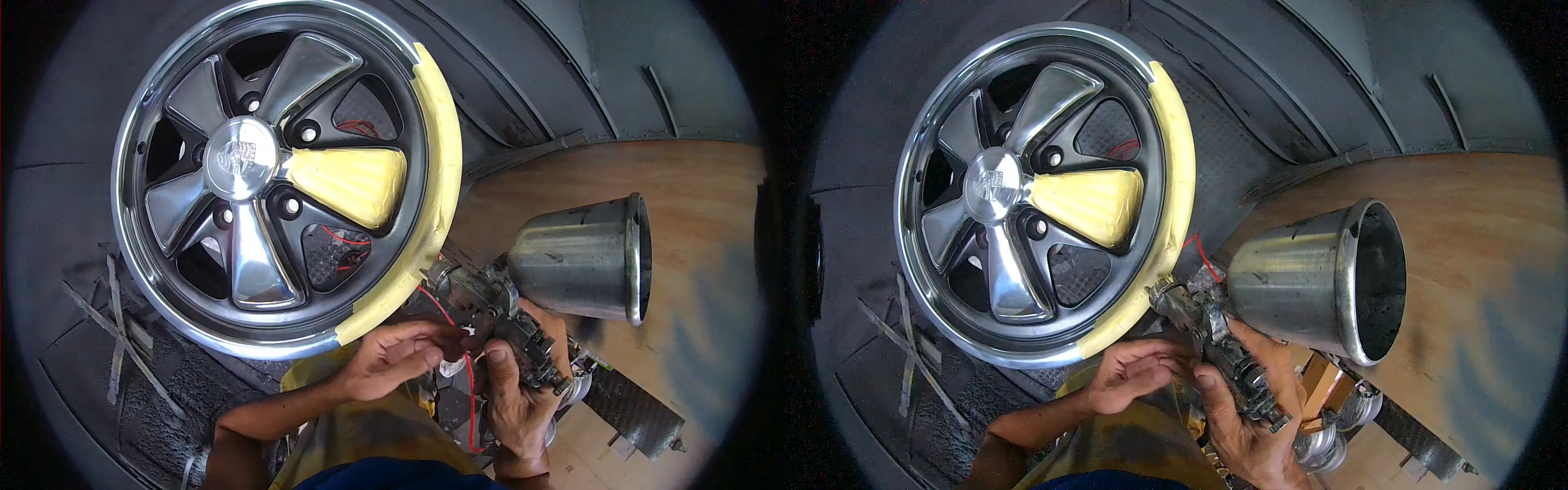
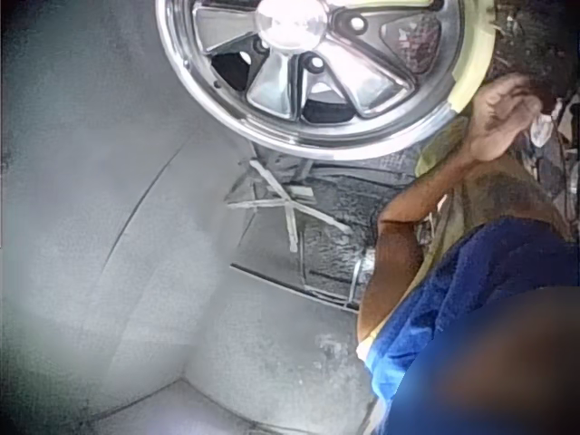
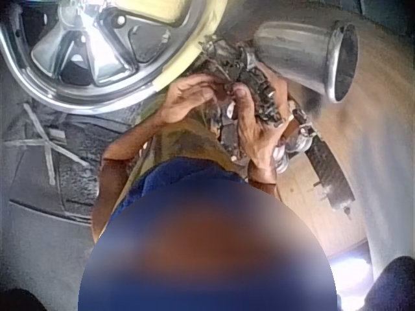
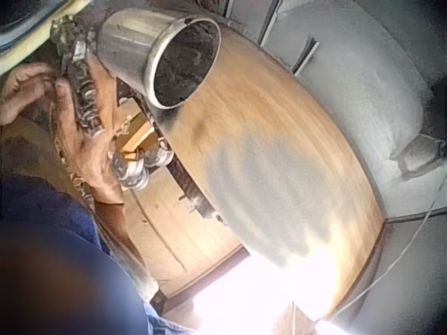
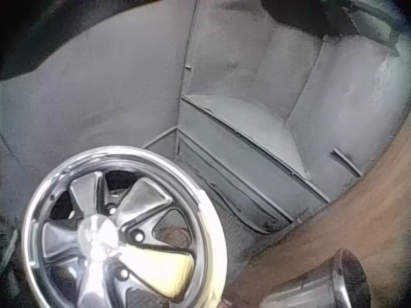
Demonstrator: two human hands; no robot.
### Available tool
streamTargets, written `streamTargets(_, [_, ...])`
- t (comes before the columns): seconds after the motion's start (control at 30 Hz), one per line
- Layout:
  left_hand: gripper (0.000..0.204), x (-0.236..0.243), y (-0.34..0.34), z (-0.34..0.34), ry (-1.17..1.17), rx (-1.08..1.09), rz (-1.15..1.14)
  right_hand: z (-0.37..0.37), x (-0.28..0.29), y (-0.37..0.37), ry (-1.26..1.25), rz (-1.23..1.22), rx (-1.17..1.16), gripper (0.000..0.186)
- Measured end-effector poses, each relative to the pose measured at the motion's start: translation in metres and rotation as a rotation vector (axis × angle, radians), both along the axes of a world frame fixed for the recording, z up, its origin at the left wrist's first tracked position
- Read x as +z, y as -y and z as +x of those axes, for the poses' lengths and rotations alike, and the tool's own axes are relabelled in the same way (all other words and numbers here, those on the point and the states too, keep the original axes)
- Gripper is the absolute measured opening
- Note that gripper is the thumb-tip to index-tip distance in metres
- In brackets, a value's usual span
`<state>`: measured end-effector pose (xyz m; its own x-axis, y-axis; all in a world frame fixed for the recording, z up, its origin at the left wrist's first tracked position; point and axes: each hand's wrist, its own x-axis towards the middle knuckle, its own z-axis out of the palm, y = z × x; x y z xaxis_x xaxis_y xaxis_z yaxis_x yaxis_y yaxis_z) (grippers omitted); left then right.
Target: Preparing paint and spray-painting a car rim in a workshop.
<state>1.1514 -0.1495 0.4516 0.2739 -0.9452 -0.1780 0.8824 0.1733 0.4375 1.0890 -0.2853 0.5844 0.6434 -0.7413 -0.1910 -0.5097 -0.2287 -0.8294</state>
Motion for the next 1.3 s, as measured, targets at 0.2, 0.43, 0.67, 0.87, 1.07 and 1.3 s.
streamTargets(0.2, [0.057,-0.01,0.007,-0.003,-0.004,0.188,0.113,0.003,-0.001,-0.001,-0.012,0.099,0.01,0.041])
streamTargets(0.43, [0.054,-0.008,0.013,0.008,0.02,0.151,0.173,-0.007,-0.006,-0.001,0.031,0.078,0.021,0.042])
streamTargets(0.67, [0.05,-0.015,0.013,0.0,-0.027,0.171,0.168,-0.012,-0.005,-0.002,0.013,0.119,0.003,0.045])
streamTargets(0.87, [0.045,-0.01,0.011,0.002,-0.038,0.179,0.13,-0.015,0.001,-0.002,-0.015,0.173,0.013,0.047])
streamTargets(1.07, [0.045,-0.01,0.012,0.002,-0.02,0.19,0.162,-0.012,0.006,-0.007,-0.031,0.235,-0.065,0.049])
streamTargets(1.3, [0.052,-0.014,0.012,0.004,0.009,0.183,0.129,-0.012,-0.005,0.001,0.043,0.056,-0.006,0.045])
